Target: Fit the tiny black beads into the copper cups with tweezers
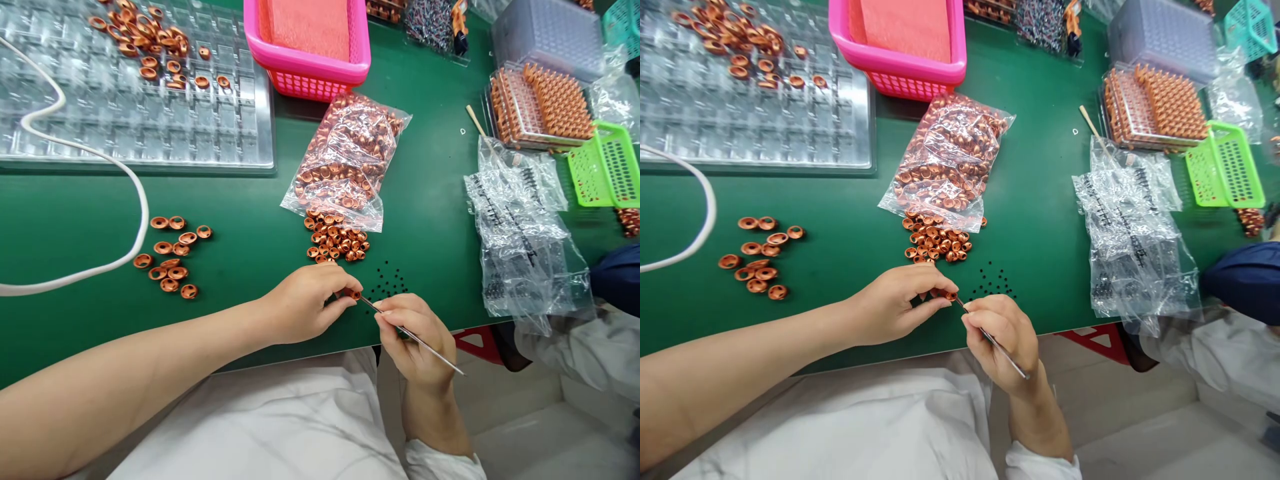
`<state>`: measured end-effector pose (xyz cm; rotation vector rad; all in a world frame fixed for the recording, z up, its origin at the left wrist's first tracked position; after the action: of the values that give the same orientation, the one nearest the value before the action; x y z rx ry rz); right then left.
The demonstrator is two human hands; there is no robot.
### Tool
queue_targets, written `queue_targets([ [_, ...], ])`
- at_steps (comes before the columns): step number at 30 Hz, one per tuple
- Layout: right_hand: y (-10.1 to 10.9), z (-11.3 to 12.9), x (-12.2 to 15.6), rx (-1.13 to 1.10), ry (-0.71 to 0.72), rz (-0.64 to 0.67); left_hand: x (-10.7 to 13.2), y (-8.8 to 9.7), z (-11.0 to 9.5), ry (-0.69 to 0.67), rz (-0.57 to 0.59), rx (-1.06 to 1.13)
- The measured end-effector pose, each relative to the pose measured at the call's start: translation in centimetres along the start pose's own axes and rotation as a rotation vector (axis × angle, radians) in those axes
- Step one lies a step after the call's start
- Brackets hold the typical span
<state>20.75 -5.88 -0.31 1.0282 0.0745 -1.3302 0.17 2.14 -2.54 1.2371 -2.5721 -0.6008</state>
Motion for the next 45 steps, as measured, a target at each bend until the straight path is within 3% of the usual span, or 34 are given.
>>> queue_targets([
  [9,-0.2,0.6,0.4,0.061,0.01,0.096,0.0,-0.1,-0.1,-0.074,-0.001,-0.088],
  [18,-0.5,1.0,-0.7,0.165,0.19,0.229,0.1,-0.6,0.1,-0.065,-0.035,-0.119],
  [29,-0.6,0.8,0.4,0.075,-0.01,0.019,0.0,-0.1,-0.2,0.025,0.003,-0.026],
  [45,-0.6,0.9,0.2,0.041,-0.036,-0.069,-0.1,0.0,-0.2,0.056,0.025,0.009],
])
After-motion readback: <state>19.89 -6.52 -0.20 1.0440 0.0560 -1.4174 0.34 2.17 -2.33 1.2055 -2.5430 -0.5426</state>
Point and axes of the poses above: each hand's wrist, its own x-axis away from the middle knuckle, its own y-axis out of the back of the hand, z = x × y, the point moved 1 cm from there along -x, towards the middle knuckle, and after that the axes turned 13 degrees about y, right-handed, at the moved point
